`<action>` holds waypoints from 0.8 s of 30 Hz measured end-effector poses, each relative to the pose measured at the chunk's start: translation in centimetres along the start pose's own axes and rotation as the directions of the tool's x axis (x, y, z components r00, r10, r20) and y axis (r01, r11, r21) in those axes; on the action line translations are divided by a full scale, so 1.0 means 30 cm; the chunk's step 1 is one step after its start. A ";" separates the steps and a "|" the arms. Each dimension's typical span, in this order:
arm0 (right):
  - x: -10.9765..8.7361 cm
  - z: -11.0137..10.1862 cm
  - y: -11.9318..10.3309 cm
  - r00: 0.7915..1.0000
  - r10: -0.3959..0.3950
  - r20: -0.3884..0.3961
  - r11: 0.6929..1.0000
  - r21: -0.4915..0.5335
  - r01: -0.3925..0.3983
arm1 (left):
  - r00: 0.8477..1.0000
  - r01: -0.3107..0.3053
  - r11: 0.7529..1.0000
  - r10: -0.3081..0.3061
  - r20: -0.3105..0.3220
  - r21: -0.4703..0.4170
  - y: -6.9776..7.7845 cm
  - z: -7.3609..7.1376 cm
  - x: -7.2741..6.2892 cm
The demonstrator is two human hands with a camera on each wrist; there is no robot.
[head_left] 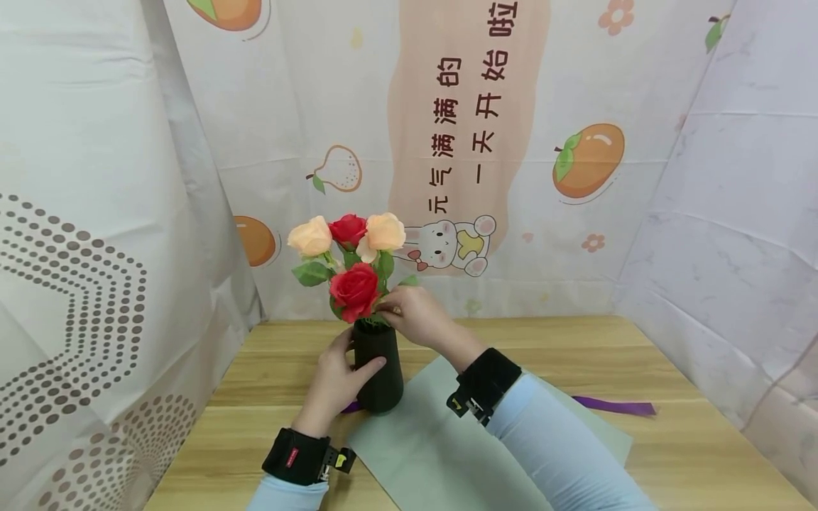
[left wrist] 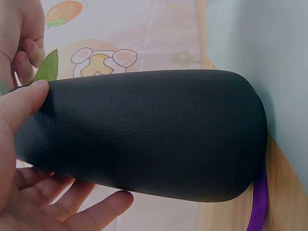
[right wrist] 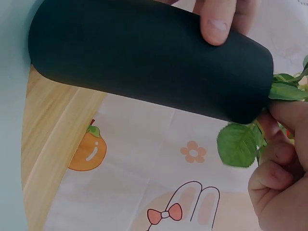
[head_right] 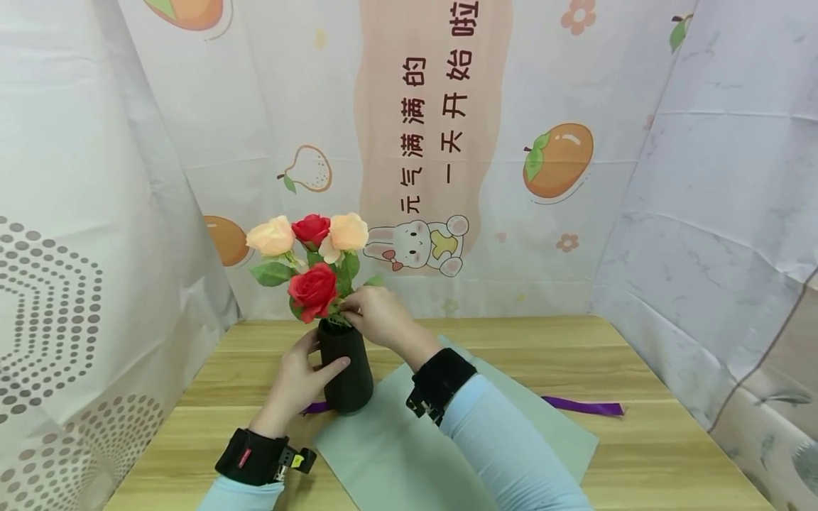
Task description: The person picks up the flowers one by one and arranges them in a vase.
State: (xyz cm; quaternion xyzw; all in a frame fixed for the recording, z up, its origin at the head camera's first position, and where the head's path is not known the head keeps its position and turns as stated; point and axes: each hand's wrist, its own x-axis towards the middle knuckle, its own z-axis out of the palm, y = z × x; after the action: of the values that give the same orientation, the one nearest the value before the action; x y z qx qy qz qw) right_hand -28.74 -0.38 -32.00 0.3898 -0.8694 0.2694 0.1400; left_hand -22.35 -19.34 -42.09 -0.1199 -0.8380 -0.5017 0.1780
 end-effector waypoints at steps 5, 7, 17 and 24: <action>-0.003 0.013 0.001 0.999 -0.033 -0.025 0.999 -0.043 0.032 | 1.000 0.017 1.000 -0.017 0.004 0.011 0.001 0.001 -0.001; -0.004 0.012 0.001 0.999 -0.026 -0.036 0.999 -0.045 0.025 | 1.000 0.016 1.000 -0.016 0.001 0.013 0.002 0.001 -0.002; -0.009 0.005 0.002 0.998 -0.064 -0.013 0.994 -0.094 0.062 | 1.000 0.004 1.000 -0.004 0.006 0.012 0.008 -0.003 -0.004; -0.013 0.000 0.006 1.000 -0.026 -0.014 0.994 -0.107 0.024 | 1.000 0.020 1.000 -0.020 0.010 0.000 0.010 -0.005 -0.004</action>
State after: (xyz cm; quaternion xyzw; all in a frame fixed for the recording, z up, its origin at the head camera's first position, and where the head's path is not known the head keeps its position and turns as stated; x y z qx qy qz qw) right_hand -28.62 -0.04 -32.25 0.3905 -0.8767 0.2234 0.1706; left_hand -22.11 -19.34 -41.82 -0.1140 -0.8400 -0.5030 0.1686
